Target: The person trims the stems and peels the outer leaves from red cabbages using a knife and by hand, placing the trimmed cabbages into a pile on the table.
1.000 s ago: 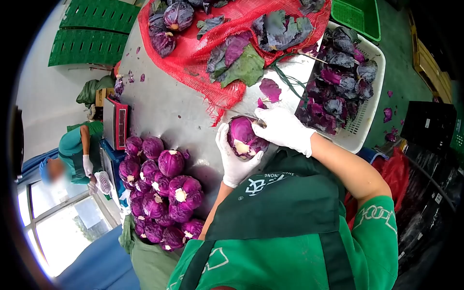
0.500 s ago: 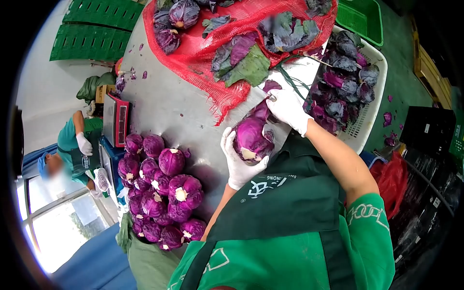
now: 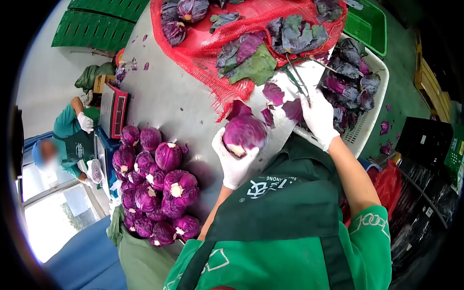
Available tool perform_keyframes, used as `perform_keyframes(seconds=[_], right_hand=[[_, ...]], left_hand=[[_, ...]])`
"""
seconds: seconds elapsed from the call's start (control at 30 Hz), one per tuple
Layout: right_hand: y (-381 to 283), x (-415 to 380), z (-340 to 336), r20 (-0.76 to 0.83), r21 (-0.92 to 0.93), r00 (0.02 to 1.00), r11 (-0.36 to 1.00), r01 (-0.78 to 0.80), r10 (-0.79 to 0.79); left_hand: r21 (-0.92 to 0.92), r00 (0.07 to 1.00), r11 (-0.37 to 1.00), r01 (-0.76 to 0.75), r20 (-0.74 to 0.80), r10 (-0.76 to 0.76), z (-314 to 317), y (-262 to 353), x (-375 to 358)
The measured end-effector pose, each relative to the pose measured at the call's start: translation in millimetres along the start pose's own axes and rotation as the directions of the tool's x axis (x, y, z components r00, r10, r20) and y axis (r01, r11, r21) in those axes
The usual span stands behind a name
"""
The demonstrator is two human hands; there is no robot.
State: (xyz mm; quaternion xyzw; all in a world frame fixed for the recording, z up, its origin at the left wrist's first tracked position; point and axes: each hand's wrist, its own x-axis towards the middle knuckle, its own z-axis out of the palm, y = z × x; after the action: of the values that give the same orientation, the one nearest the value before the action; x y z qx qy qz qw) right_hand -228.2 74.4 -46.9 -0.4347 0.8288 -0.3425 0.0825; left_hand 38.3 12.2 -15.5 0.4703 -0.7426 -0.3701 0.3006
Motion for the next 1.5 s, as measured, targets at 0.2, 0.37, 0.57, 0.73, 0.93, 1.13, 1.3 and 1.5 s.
perform_keyframes(seconds=[0.2,0.37,0.57,0.73,0.93,1.13,1.3,1.5], right_hand=[[-75,-36,23,0.216,0.435,0.970,0.900,0.005,-0.109],[-78,-6,22,0.398,0.420,0.905,0.907,-0.034,-0.151],[-78,-22,-8,0.298,0.309,0.923,0.940,0.148,-0.243],[-86,-27,-13,0.432,0.075,0.820,0.921,0.382,-0.375],[-81,-14,-3,0.438,0.048,0.812,0.912,0.407,-0.386],[-74,-13,10,0.356,0.034,0.861,0.926,0.377,-0.364],[-30,49,13,0.300,0.092,0.949,0.993,0.074,-0.098],[-67,10,4,0.325,0.097,0.944,0.995,0.033,-0.063]], left_hand=[[-0.272,0.979,0.941,0.203,0.067,-0.192,-5,3,-4],[0.232,0.952,0.926,-0.297,0.145,0.269,-17,20,25],[-0.217,0.963,0.966,0.140,0.257,-0.082,-9,14,39],[-0.172,0.948,0.983,0.059,0.318,-0.001,-5,3,54],[-0.313,0.908,0.944,0.109,0.417,0.033,-7,17,64],[-0.225,0.942,0.974,0.001,0.328,0.074,-5,21,61],[-0.160,0.968,0.987,0.001,0.248,0.039,5,-3,27],[-0.020,0.989,1.000,-0.009,0.147,0.011,-8,-2,28]])
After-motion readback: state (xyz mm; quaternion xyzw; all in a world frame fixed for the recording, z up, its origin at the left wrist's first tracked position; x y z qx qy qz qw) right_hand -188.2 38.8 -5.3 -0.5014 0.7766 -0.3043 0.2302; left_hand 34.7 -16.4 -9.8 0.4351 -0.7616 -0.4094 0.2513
